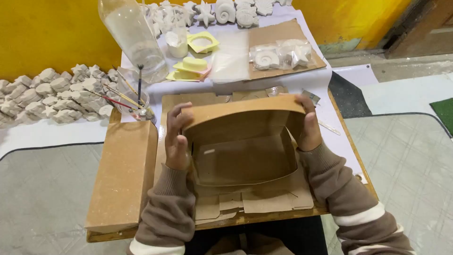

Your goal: Packing small molded toy parts into a cardboard box and then using a small tool to sand the edges of a shell-shaped part.

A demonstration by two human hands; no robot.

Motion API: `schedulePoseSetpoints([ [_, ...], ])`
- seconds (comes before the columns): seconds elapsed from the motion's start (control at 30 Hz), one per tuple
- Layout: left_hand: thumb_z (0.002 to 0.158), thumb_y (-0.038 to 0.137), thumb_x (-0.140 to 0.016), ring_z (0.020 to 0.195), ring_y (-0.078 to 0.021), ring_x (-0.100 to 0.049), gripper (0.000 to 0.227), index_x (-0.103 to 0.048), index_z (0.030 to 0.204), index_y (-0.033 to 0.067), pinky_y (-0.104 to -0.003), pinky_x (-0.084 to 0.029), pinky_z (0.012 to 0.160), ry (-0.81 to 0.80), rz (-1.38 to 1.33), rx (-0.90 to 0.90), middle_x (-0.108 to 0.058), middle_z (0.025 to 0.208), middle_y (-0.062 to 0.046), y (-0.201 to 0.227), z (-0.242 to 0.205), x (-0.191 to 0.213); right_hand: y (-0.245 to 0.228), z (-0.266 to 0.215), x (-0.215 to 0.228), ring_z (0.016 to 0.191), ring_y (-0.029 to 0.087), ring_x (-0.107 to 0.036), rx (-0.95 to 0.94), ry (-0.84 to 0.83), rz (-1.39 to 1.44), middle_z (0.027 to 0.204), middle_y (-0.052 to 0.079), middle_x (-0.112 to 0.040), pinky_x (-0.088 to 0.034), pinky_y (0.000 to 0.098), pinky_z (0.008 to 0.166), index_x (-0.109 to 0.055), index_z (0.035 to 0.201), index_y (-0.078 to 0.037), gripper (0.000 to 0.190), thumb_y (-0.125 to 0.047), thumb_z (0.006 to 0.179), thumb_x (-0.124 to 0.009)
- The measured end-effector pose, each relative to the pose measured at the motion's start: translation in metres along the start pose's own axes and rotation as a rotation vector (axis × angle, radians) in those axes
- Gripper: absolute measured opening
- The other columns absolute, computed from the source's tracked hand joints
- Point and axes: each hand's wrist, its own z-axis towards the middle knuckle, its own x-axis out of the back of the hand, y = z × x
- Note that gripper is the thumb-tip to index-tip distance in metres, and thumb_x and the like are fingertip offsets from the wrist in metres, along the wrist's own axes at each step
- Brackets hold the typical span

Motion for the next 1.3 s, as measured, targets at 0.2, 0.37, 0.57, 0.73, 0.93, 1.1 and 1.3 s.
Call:
schedulePoseSetpoints([
  [0.2,0.101,0.051,-0.05,0.132,-0.0297,-0.047,0.045,-0.069,0.102,0.0101,-0.038,-0.039,0.11,0.043,-0.042,-0.001,-0.052,0.134,-0.02,-0.013,-0.001,0.004,0.064,-0.017,0.061,0.094,0.033,-0.07,0.05,-0.022,0.035,0.114,0.033,-0.064,-0.056,0.0433,0.092,-0.046,0.115,0.003,0.05,-0.042,0.107,-0.026],
  [0.37,0.094,0.022,-0.068,0.114,-0.0293,-0.061,0.015,-0.065,0.095,0.0073,-0.037,-0.05,0.093,0.064,0.044,0.023,-0.06,0.126,-0.023,-0.002,0.0,-0.001,0.076,-0.025,0.081,0.078,0.026,-0.068,0.07,0.018,-0.065,0.096,0.025,-0.067,-0.056,0.037,0.078,-0.049,0.105,0.001,0.045,-0.041,0.106,-0.034],
  [0.57,0.09,0.013,-0.066,0.116,-0.0309,-0.061,0.007,-0.061,0.093,0.0087,-0.044,-0.046,0.101,0.113,0.187,0.01,-0.063,0.121,-0.019,0.0,0.001,-0.007,0.063,-0.019,0.063,0.075,0.018,-0.059,0.05,0.105,-0.161,0.09,0.016,-0.062,-0.049,0.0304,0.075,-0.051,0.102,-0.002,0.038,-0.038,0.107,-0.038],
  [0.73,0.104,0.054,-0.044,0.129,-0.021,-0.051,0.05,-0.058,0.126,0.0122,-0.043,-0.038,0.112,0.133,0.138,0.07,-0.059,0.132,-0.012,-0.014,-0.006,-0.001,0.036,-0.015,0.028,0.12,0.013,-0.046,0.021,0.141,-0.453,0.13,0.008,-0.049,-0.034,0.0322,0.113,-0.05,0.131,-0.01,0.08,-0.077,0.1,-0.018],
  [0.93,0.096,0.078,-0.012,0.152,-0.037,-0.012,0.088,-0.027,0.157,0.0174,-0.068,-0.004,0.119,0.025,0.001,0.336,-0.025,0.163,-0.015,0.001,-0.002,-0.008,0.028,-0.008,0.024,0.134,0.014,-0.045,-0.124,0.01,-0.182,0.154,0.01,-0.044,-0.029,0.04,0.124,-0.013,0.165,-0.013,0.083,-0.069,0.105,-0.023],
  [1.1,0.092,0.079,-0.02,0.147,-0.0302,-0.028,0.094,-0.02,0.159,0.014,-0.057,-0.018,0.121,-0.077,-0.204,0.405,-0.031,0.161,-0.017,-0.008,-0.002,-0.005,0.038,-0.025,0.03,0.132,0.022,-0.047,-0.285,-0.031,-0.043,0.163,0.015,-0.036,-0.029,0.0408,0.122,-0.014,0.165,-0.005,0.085,-0.065,0.105,-0.025],
  [1.3,0.096,0.076,-0.026,0.152,-0.0435,-0.005,0.1,0.001,0.161,0.0049,-0.06,-0.005,0.121,0.0,-0.031,0.621,-0.001,0.165,-0.027,-0.074,-0.038,0.022,0.028,-0.013,0.031,0.137,0.027,-0.048,-0.442,-0.106,0.18,0.159,0.02,-0.039,-0.028,0.042,0.125,-0.016,0.162,0.0,0.069,-0.042,0.109,-0.03],
])
